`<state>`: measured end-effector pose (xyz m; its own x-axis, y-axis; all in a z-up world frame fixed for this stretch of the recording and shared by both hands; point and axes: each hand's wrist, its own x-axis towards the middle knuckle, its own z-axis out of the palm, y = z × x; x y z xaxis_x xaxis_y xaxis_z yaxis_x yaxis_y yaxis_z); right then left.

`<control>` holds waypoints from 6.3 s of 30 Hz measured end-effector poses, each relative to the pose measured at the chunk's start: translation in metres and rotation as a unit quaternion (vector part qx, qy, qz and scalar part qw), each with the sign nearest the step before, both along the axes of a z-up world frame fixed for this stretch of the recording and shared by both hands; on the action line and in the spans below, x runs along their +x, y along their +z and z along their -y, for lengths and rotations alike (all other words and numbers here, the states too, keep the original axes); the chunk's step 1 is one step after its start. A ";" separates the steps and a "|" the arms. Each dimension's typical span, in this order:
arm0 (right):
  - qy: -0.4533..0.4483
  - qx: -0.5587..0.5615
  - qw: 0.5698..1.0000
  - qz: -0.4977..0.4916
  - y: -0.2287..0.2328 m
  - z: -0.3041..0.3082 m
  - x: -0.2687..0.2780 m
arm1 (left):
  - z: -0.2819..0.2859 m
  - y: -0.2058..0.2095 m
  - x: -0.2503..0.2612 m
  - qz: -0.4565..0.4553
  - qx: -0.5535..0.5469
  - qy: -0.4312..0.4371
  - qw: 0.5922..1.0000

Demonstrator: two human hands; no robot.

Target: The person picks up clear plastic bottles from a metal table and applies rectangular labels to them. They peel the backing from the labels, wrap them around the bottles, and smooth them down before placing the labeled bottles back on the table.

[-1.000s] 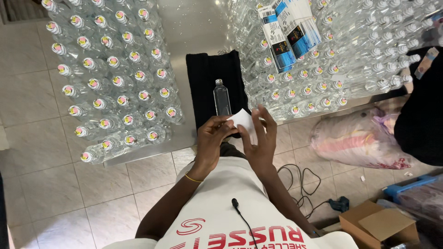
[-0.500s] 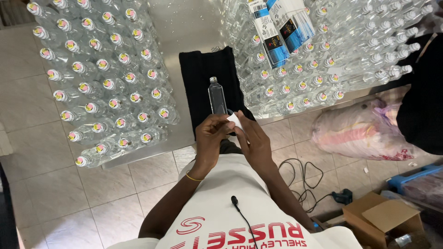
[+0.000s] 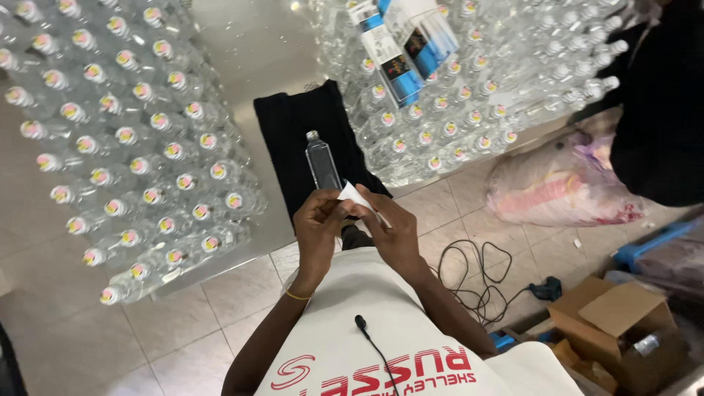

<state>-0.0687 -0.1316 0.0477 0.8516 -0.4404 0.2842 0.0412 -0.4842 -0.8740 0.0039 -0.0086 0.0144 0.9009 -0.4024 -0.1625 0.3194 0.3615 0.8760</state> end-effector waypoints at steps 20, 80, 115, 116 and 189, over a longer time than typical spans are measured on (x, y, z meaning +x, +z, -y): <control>-0.031 -0.044 0.998 0.024 -0.009 0.024 -0.005 | 0.021 -0.005 0.017 -0.027 0.059 -0.076 0.995; 0.050 0.007 0.997 -0.056 0.041 0.010 0.035 | -0.040 -0.023 0.044 0.046 0.055 0.091 0.993; 0.131 0.100 0.986 0.035 0.006 0.089 0.018 | 0.067 0.033 -0.020 0.130 0.079 0.124 0.981; 0.139 0.098 0.985 0.041 0.010 0.093 0.015 | 0.072 0.037 -0.021 0.110 0.079 0.128 0.983; 0.036 0.554 0.831 0.002 -0.130 0.021 -0.044 | 0.005 0.020 0.041 -0.219 -0.153 0.082 0.960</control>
<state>-0.1130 -0.1524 -0.0824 0.8871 -0.3818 -0.2592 0.0400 0.6232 -0.7811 0.0446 -0.0138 0.0348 0.8282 -0.3509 -0.4369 0.5502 0.6575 0.5148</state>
